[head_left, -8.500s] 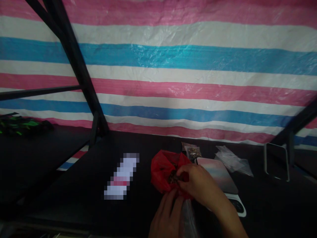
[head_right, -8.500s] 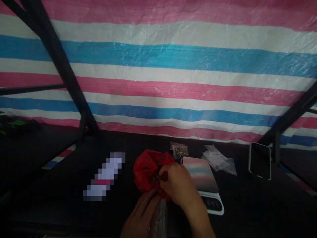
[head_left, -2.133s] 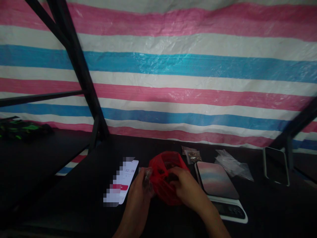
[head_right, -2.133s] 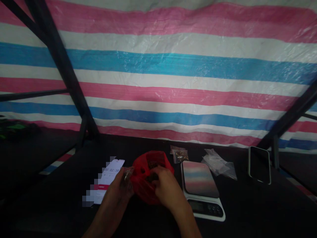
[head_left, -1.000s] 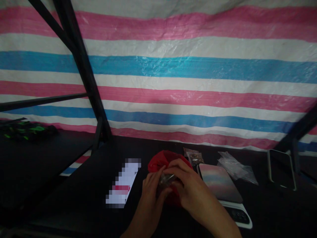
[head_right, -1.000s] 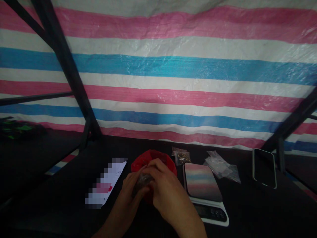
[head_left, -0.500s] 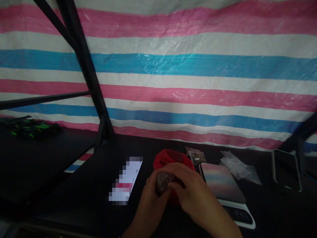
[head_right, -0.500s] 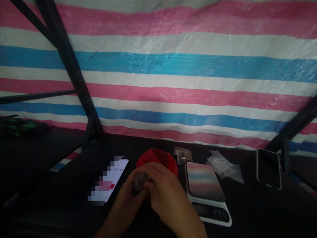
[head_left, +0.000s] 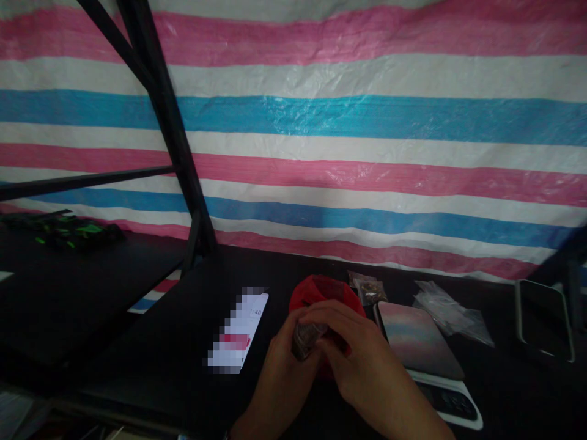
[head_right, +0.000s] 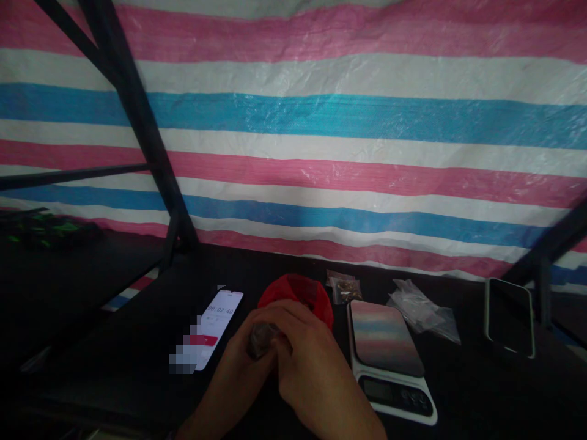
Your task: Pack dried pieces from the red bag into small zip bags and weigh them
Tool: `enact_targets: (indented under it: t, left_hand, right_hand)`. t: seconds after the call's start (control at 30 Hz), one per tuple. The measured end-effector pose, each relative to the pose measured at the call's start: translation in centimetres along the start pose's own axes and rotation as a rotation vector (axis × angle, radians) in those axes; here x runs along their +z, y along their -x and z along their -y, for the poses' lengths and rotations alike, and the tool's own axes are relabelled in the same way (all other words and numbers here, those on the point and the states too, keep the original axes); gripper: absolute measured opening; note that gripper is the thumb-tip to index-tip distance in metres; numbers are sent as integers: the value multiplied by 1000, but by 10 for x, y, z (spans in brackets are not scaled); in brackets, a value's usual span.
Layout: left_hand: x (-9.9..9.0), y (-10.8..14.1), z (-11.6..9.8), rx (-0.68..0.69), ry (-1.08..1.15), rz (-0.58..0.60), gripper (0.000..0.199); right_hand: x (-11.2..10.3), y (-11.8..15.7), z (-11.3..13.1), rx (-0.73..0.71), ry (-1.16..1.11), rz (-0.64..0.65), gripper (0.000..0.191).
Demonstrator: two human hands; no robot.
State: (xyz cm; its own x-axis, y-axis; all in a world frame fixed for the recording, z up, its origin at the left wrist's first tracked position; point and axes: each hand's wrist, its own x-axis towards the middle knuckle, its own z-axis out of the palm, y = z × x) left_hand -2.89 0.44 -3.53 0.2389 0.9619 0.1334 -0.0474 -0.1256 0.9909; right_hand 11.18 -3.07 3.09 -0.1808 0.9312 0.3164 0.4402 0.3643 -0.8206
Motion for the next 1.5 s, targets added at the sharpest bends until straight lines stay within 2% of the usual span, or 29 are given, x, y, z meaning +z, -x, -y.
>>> enact_targets:
  t: [0.17, 0.3, 0.43, 0.57, 0.63, 0.77, 0.87, 1.0, 1.07, 1.13, 1.2, 1.27, 1.4, 1.5]
  left_hand:
    - [0, 2, -2, -26, 95, -49, 35]
    - [-1, 3, 1, 15, 69, -42, 33]
    - [-2, 9, -3, 33, 64, 64, 38]
    - [-3, 11, -9, 16, 67, 158, 42]
    - [-6, 9, -7, 23, 53, 129, 39]
    - [-11, 3, 5, 29, -9, -18, 42]
    - [-12, 3, 11, 48, -27, -53, 45]
    - [-9, 7, 10, 88, 25, -118, 44]
    - [-7, 7, 8, 84, 8, -185, 46]
    - [-6, 6, 7, 65, -30, -271, 46]
    - [-4, 4, 8, 39, -79, -369, 47]
    - [-2, 3, 10, -3, -166, -407, 50]
    - [2, 4, 16, -124, -394, -292, 61]
    - [2, 3, 16, -152, -423, -237, 55]
  right_hand:
    - [-3, 1, -2, 46, 95, -36, 56]
    - [-4, 3, -3, 9, 96, -6, 57]
    - [-5, 2, -1, -25, 56, -14, 62]
    - [-8, 2, 0, 22, 46, -44, 52]
    - [-9, 2, 0, 29, 55, -51, 48]
    - [-8, 3, -1, 3, 72, -90, 48]
    - [-7, 2, 1, -10, 66, -103, 45]
    - [-14, 0, -2, -24, 66, -270, 33]
    - [-21, 0, -9, -5, 103, -317, 35]
    - [-25, 1, -21, 51, 188, -277, 41]
    - [-25, 2, -36, 135, 274, -165, 49]
    - [-20, 2, -48, 205, 331, -45, 58]
    - [-5, -2, -57, 250, 446, 75, 66]
    - [-3, -6, -55, 292, 568, 119, 61]
